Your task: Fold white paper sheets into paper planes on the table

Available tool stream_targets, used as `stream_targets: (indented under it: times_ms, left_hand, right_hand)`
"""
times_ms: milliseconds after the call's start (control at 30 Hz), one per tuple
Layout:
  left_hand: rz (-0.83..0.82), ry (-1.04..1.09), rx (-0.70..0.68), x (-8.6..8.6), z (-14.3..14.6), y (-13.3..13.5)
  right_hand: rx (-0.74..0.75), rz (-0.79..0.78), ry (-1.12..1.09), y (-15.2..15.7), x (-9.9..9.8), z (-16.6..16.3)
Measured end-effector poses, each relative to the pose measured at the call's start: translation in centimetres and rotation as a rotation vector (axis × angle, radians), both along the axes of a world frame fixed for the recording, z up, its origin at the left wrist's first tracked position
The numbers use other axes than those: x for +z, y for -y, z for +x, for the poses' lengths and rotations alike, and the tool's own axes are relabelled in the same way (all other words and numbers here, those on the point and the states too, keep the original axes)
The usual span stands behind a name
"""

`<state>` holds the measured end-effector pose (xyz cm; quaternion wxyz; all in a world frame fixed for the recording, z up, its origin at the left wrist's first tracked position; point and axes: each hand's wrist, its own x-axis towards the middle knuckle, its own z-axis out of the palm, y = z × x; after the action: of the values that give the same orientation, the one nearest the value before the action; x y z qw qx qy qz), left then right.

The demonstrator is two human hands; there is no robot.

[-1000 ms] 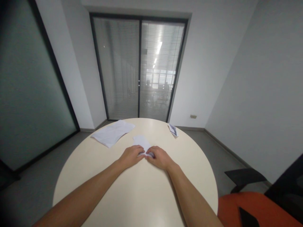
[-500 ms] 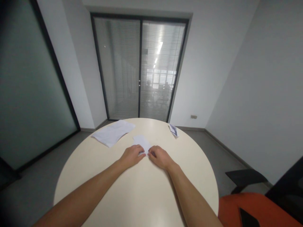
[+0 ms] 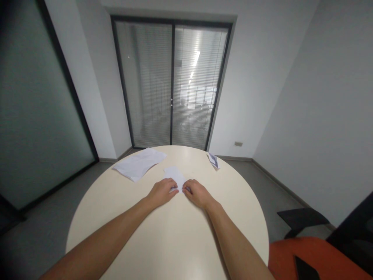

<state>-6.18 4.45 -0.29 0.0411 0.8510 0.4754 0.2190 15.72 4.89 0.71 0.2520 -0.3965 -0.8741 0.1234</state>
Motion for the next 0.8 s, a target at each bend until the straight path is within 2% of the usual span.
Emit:
stream_targets:
  times_ms: [333, 433, 533, 800]
  left_hand:
    - [-0.007, 0.022, -0.047, 0.01, -0.2, -0.05]
    - [-0.005, 0.023, -0.052, 0.0, -0.18, -0.02]
    - [-0.011, 0.021, -0.035, -0.04, -0.11, 0.01]
    - [0.064, 0.0, 0.033, 0.15, -0.03, 0.07]
  right_hand:
    - [-0.007, 0.007, -0.02, 0.04, -0.04, -0.04]
    - [0.041, 0.013, -0.027, -0.06, -0.12, 0.09]
    - [0.08, 0.009, -0.029, -0.13, -0.31, 0.24]
    - [0.031, 0.003, -0.006, 0.16, -0.05, 0.48]
